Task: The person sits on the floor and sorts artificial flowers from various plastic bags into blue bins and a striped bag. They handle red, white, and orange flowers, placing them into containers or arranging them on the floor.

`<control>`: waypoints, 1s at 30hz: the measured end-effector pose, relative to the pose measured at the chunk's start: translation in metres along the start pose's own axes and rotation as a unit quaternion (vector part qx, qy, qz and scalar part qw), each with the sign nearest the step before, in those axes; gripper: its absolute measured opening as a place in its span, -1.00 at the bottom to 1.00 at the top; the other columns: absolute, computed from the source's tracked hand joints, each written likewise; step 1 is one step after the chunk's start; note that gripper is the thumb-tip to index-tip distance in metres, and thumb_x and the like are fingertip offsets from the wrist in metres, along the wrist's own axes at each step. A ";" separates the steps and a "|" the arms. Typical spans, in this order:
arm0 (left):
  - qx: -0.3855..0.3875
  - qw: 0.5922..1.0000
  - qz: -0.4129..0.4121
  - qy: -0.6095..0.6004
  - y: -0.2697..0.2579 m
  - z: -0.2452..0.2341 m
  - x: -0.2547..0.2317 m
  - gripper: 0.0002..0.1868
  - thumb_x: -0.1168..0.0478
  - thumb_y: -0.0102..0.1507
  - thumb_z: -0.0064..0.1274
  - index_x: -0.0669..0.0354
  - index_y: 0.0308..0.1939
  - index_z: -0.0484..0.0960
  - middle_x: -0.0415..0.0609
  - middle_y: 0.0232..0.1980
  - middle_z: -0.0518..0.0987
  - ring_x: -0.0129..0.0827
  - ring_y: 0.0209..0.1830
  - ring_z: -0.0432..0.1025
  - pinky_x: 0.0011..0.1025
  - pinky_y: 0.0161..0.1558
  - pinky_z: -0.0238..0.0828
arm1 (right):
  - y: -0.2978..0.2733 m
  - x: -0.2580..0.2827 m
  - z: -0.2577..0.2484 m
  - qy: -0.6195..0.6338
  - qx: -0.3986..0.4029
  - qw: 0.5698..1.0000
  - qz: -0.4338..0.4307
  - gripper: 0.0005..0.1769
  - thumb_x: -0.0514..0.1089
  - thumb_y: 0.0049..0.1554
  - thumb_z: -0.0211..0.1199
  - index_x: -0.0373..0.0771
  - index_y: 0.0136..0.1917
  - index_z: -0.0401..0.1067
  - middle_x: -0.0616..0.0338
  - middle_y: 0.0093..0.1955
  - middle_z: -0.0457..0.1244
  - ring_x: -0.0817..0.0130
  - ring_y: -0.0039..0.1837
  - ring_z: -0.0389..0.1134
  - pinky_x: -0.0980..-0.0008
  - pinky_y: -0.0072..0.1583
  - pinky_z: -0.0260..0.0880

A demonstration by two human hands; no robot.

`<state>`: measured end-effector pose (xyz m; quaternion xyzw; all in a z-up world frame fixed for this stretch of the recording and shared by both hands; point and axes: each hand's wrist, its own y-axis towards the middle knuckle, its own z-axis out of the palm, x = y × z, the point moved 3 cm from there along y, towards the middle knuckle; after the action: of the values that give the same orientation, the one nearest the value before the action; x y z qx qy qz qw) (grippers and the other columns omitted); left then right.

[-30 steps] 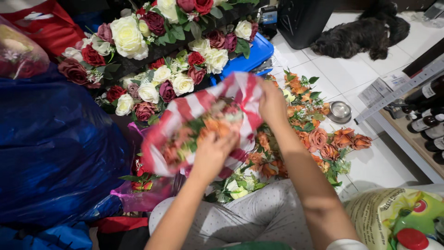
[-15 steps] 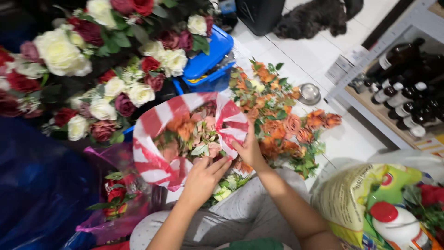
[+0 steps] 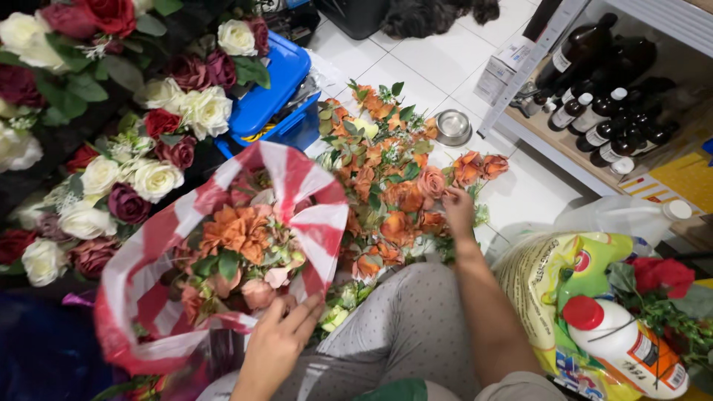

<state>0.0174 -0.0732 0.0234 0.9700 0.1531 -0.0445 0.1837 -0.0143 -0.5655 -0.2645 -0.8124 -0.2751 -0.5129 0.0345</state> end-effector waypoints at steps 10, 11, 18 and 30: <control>-0.088 0.993 0.040 0.069 0.011 0.006 0.013 -0.56 0.22 0.04 0.04 0.14 0.00 0.73 -0.28 0.22 0.57 -0.28 -0.12 0.44 -0.37 -0.15 0.45 | 0.075 -0.038 -0.019 -0.119 -0.180 0.975 -0.043 -0.62 -0.23 0.03 0.45 -0.23 0.14 0.53 -0.17 0.33 0.19 -0.07 0.32 0.26 0.12 0.36 0.29; -0.084 0.993 0.041 0.078 0.012 0.007 0.015 -0.56 0.23 0.05 0.05 0.13 0.00 0.73 -0.28 0.23 0.58 -0.29 -0.15 0.43 -0.39 -0.17 0.44 | 0.083 -0.038 -0.014 -0.125 -0.150 0.977 -0.080 -0.53 -0.23 -0.02 0.45 -0.23 0.18 0.53 -0.26 0.39 0.13 -0.15 0.35 0.21 0.09 0.37 0.25; -0.089 0.989 0.013 0.121 0.024 0.012 0.025 -0.55 0.25 0.05 0.03 0.07 0.01 0.76 -0.35 0.19 0.63 -0.33 -0.24 0.41 -0.47 -0.23 0.37 | 0.095 -0.060 0.018 -0.284 0.035 0.957 0.051 -0.66 -0.12 0.01 0.41 -0.11 0.09 0.56 -0.17 0.34 0.16 -0.14 0.38 0.18 -0.01 0.36 0.18; -0.113 0.986 -0.088 0.091 0.027 -0.016 0.032 -0.49 0.21 0.00 0.01 0.06 0.03 0.75 -0.36 0.19 0.63 -0.31 -0.21 0.39 -0.47 -0.16 0.41 | 0.058 0.066 0.151 -0.160 0.076 0.917 -0.357 -0.84 -0.24 0.05 0.22 -0.09 -0.11 0.56 -0.15 0.41 0.25 -0.24 0.45 0.11 -0.16 0.45 0.04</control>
<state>0.0566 -0.0819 0.0433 0.9257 0.2583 0.0451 0.2725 0.1583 -0.5362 -0.2660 -0.7263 -0.5869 -0.3317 -0.1344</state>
